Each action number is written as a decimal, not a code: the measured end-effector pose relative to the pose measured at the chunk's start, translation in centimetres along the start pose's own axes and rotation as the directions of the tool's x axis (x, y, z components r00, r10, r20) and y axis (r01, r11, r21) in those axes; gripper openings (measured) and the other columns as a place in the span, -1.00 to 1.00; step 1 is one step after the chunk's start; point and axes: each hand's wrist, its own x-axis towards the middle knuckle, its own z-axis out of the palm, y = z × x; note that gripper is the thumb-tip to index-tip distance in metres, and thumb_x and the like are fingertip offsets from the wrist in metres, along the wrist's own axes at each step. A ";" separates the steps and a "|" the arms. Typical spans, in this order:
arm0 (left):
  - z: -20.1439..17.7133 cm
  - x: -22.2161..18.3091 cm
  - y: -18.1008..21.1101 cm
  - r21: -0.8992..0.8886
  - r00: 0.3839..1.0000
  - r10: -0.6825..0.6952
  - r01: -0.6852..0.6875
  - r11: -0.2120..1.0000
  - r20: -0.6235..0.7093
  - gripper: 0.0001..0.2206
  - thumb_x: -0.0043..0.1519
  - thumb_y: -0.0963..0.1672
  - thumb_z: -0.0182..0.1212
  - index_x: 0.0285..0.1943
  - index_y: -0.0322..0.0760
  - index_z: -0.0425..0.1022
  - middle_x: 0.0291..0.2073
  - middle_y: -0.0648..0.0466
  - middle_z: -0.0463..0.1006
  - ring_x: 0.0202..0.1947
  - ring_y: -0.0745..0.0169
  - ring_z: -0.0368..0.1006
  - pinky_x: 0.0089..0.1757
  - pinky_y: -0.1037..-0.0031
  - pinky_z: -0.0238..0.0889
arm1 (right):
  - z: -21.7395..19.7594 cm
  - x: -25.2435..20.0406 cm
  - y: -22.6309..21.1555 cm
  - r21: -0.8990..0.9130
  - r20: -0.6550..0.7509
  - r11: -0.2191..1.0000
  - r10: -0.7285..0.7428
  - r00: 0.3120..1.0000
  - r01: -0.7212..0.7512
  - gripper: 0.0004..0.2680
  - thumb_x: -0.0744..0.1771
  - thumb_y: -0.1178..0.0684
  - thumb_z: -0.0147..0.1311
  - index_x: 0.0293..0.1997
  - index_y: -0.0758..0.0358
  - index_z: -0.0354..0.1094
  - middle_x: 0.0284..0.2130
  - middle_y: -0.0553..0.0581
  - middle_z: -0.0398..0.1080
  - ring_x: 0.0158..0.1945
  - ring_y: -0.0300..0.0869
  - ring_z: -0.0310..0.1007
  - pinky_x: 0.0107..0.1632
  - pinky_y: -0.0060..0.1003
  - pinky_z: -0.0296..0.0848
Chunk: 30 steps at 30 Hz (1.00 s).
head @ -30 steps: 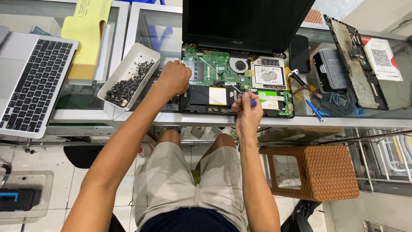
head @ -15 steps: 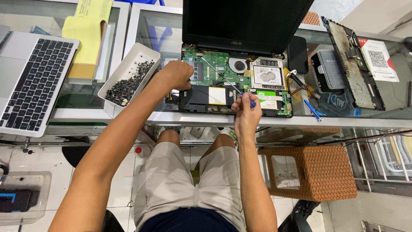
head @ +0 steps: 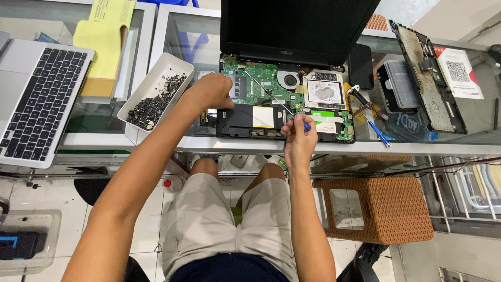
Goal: The person assembles a laptop by securing internal components with a screwdriver. They pick screws from a tray, fasten them into the motherboard area, and then attach the laptop's bottom cover, aligning it with the chassis.
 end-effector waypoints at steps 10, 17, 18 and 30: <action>-2.7 -6.5 0.9 -0.992 0.913 -0.392 -0.084 0.091 -0.113 -0.96 0.07 -0.22 0.21 -0.40 -0.34 0.46 -0.57 0.07 0.42 -0.52 0.40 0.37 -0.42 0.63 0.37 | -0.1 -0.1 -0.3 0.061 -0.003 0.998 0.024 1.000 -0.024 -0.92 0.35 0.11 0.08 -0.16 0.21 0.28 -0.52 0.16 0.42 -0.51 -0.17 0.51 -0.41 -0.41 0.55; 0.6 -10.7 1.0 -0.888 0.879 -0.451 -0.322 -0.329 -0.152 -0.88 0.12 -0.27 0.17 -0.28 -0.28 0.33 -0.42 0.00 0.49 -0.43 0.43 0.38 -0.36 0.67 0.32 | -0.7 -0.3 -0.4 0.125 0.015 0.990 0.061 0.998 -0.062 -0.92 0.34 0.12 0.09 -0.16 0.24 0.31 -0.47 0.22 0.46 -0.44 -0.12 0.55 -0.35 -0.35 0.59; 1.0 -11.2 1.3 -0.861 0.878 -0.439 -0.363 -0.356 -0.189 -0.84 0.12 -0.27 0.23 -0.23 -0.26 0.33 -0.41 0.01 0.52 -0.44 0.42 0.43 -0.36 0.68 0.35 | -0.8 -0.4 -0.5 0.146 0.018 0.986 0.079 0.997 -0.081 -0.93 0.34 0.13 0.09 -0.16 0.25 0.32 -0.45 0.23 0.47 -0.43 -0.11 0.56 -0.33 -0.33 0.60; 2.6 -13.4 6.0 -0.772 0.863 -0.277 -0.503 -0.388 -0.423 -0.81 0.14 -0.35 0.18 -0.07 -0.67 0.48 -0.37 -0.25 0.53 -0.34 0.17 0.50 -0.28 0.49 0.46 | -2.3 -3.1 -0.3 0.289 0.144 0.927 0.202 0.969 -0.237 -0.93 0.36 0.10 0.04 -0.20 0.21 0.42 -0.34 0.17 0.53 -0.26 -0.13 0.59 -0.11 -0.30 0.59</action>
